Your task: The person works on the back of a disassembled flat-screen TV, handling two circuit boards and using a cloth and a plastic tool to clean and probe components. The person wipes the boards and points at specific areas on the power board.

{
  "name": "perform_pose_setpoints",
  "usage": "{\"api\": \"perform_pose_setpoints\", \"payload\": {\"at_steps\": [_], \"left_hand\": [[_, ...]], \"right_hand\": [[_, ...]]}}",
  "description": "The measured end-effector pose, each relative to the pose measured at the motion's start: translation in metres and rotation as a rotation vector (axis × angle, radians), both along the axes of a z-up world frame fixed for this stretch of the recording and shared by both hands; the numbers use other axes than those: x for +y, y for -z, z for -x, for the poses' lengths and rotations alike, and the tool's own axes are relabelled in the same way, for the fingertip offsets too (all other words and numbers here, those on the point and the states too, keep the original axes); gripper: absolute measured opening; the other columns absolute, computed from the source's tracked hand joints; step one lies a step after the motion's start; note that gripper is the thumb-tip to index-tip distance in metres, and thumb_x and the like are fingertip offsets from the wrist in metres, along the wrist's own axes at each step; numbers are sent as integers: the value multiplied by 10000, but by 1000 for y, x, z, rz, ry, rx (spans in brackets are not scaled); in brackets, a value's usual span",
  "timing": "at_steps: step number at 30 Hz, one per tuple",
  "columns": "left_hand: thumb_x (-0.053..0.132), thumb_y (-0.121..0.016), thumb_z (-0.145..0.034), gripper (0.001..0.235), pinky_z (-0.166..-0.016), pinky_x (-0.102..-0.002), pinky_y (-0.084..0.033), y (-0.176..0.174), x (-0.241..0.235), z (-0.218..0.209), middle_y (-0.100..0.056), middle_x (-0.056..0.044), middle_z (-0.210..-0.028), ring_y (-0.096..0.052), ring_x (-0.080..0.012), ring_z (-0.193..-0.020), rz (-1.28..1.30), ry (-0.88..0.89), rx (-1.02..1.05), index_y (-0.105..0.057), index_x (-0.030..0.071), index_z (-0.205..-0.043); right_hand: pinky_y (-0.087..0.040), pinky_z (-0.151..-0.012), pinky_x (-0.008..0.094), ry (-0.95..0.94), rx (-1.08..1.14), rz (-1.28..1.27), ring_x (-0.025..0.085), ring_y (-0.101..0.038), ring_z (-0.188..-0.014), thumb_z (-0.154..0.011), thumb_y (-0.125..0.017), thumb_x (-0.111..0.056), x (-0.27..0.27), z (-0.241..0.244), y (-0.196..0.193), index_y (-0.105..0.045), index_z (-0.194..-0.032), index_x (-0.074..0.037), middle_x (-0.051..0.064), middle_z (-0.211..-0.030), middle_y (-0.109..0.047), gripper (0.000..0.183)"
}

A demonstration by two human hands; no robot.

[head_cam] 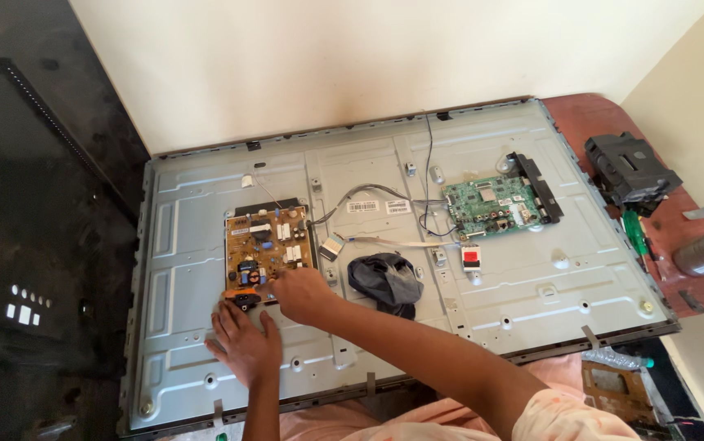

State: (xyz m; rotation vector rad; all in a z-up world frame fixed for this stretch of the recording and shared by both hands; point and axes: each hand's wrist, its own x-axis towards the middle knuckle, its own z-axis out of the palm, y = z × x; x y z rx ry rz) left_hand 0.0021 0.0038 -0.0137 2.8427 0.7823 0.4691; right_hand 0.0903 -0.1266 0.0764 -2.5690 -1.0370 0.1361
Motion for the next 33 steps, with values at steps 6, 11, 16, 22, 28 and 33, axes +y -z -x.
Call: {"api": "perform_pose_setpoints", "payload": {"at_steps": [6, 11, 16, 22, 28, 33], "left_hand": [[454, -489, -957, 728, -1215, -620, -186, 6, 1, 0, -399, -135, -1624, -315, -306, -1526, -11, -1, 12, -407, 30, -1543], [462, -505, -940, 755, -1215, -605, -190, 5, 0, -2, -397, -138, -1617, -324, -298, -1513, -36, -15, -16, -399, 21, -1544], [435, -519, -932, 754, -1208, -612, -191, -4, 0, 0, -396, -120, -1618, -322, -299, -1505, 30, -11, -13, -386, 24, -1550], [441, -540, -921, 770, -1209, -617, -180, -6, -2, 2, -389, -125, -1605, -312, -309, -1505, 43, -18, -4, -377, 21, -1545], [438, -540, -917, 764, -1212, -614, -161, -15, -3, -1, -364, -108, -1621, -301, -298, -1501, 66, -28, 36, -364, 29, -1538], [426, -535, -925, 759, -1207, -612, -158, -17, -4, -1, -352, -113, -1620, -289, -301, -1502, 80, -18, 24, -355, 25, -1544]], "right_hand": [[-603, -755, 430, 3, 26, 216, 283, -758, -907, -994, -543, -149, 7, -19, 11, -747, -1279, -297, 118, -1050, -761, 380], [-601, -700, 450, 95, -11, 150, 304, -746, -856, -945, -572, -172, 15, -53, 14, -647, -1377, -368, 129, -1000, -755, 480], [-601, -653, 443, 29, -110, 0, 319, -746, -812, -890, -580, -79, 6, -60, 16, -666, -1358, -412, 155, -1001, -738, 581], [-573, -739, 469, -111, 34, 28, 341, -718, -898, -768, -650, -103, -7, -70, 27, -735, -1231, -404, 110, -944, -763, 559], [-594, -705, 470, 137, -102, 91, 336, -730, -846, -900, -642, -95, 18, -107, 31, -645, -1386, -391, 134, -1000, -746, 569], [-602, -711, 444, 152, 6, 4, 328, -725, -867, -885, -679, -176, 12, -84, 31, -603, -1399, -355, 129, -1158, -690, 550]]}}
